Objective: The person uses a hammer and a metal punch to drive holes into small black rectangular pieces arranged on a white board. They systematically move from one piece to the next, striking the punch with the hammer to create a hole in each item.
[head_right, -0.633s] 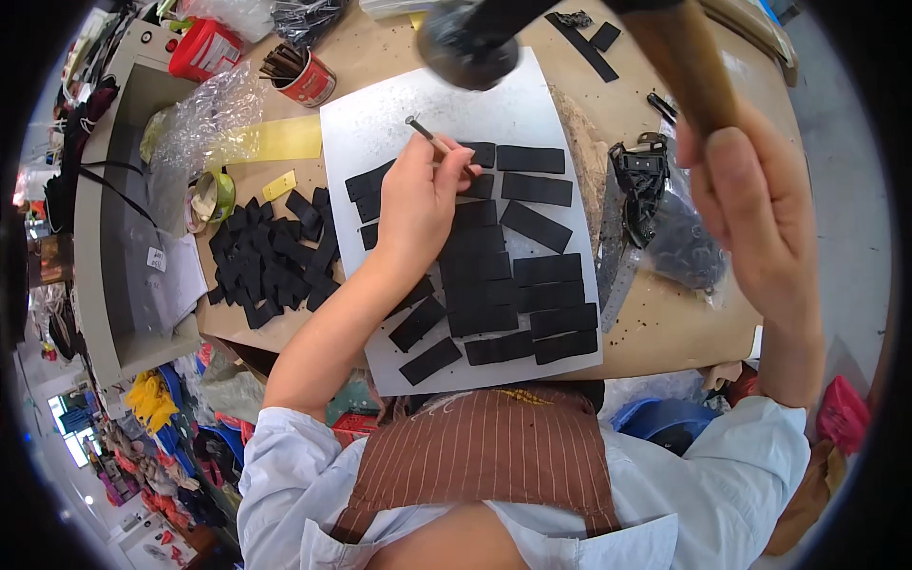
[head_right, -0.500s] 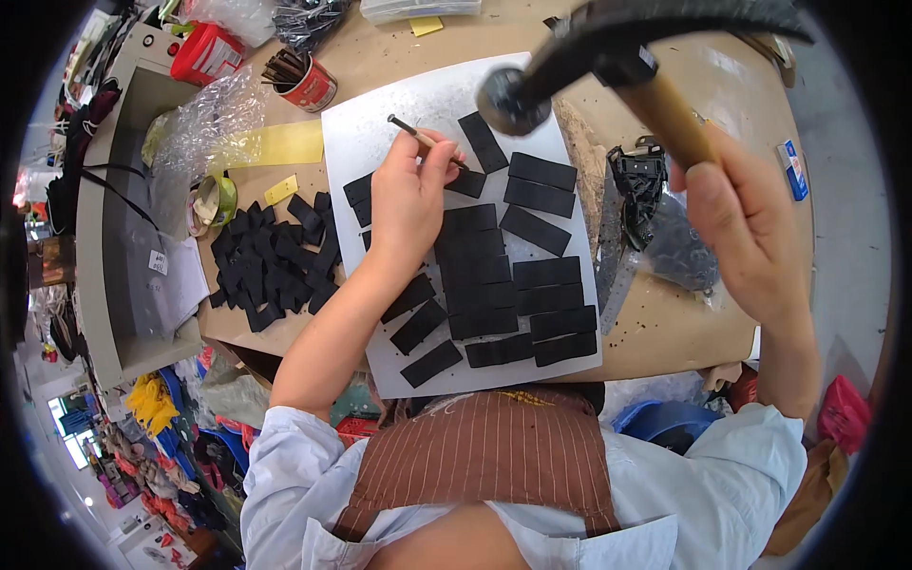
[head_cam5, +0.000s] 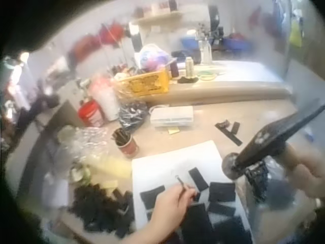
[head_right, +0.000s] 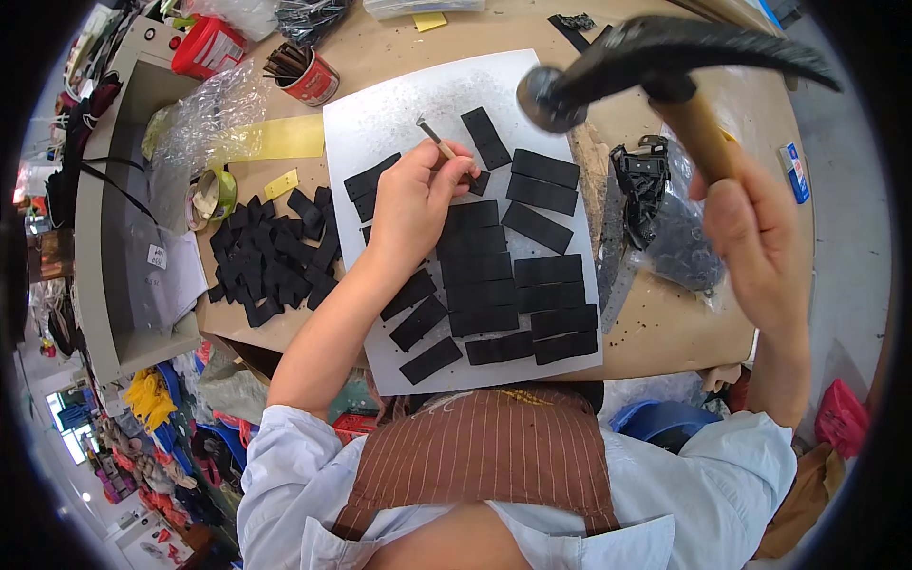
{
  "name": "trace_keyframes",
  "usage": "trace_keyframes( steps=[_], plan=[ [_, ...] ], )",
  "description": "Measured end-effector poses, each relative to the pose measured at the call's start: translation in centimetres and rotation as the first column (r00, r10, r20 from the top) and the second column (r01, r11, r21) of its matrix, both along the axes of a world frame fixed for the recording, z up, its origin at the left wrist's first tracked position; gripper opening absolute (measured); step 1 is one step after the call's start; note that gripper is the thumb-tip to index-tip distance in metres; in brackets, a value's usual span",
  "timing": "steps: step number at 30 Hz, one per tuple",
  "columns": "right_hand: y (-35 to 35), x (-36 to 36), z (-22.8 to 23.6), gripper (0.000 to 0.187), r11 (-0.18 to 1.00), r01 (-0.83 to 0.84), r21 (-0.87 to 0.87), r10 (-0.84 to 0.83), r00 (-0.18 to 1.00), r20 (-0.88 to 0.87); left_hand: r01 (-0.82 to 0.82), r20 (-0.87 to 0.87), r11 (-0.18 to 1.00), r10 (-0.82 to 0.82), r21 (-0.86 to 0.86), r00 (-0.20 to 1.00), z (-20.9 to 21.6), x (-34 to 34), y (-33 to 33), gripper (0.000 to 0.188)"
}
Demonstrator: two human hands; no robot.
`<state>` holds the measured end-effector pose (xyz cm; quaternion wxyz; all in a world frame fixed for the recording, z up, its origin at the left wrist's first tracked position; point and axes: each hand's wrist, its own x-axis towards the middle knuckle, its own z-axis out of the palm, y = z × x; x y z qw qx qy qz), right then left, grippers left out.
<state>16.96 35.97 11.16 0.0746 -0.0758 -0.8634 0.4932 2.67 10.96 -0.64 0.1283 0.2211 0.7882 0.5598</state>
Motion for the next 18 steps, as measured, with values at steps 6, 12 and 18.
trace_keyframes(
  steps=[6, 12, 18],
  plan=[
    [3.0, -2.5, 6.6, 0.055, 0.978, -0.090, -0.189, 0.022, 0.942, -0.335, 0.043, -0.247, 0.998, -0.050, -0.036, 0.968, -0.1, 0.0, 0.1, 0.008],
    [-2.6, -5.0, 2.0, 0.031, 0.888, -0.357, 0.290, 0.344, 0.934, 0.096, -0.136, -0.528, 0.986, 0.065, -0.096, 0.847, -1.2, 1.2, 0.2, 0.014],
    [-2.0, -0.9, 2.3, 0.033, 0.978, -0.138, -0.155, 0.142, 0.990, 0.017, -0.161, 0.198, 0.946, 0.106, 0.283, 0.974, 3.6, -0.1, -2.7, 0.012]
  ],
)
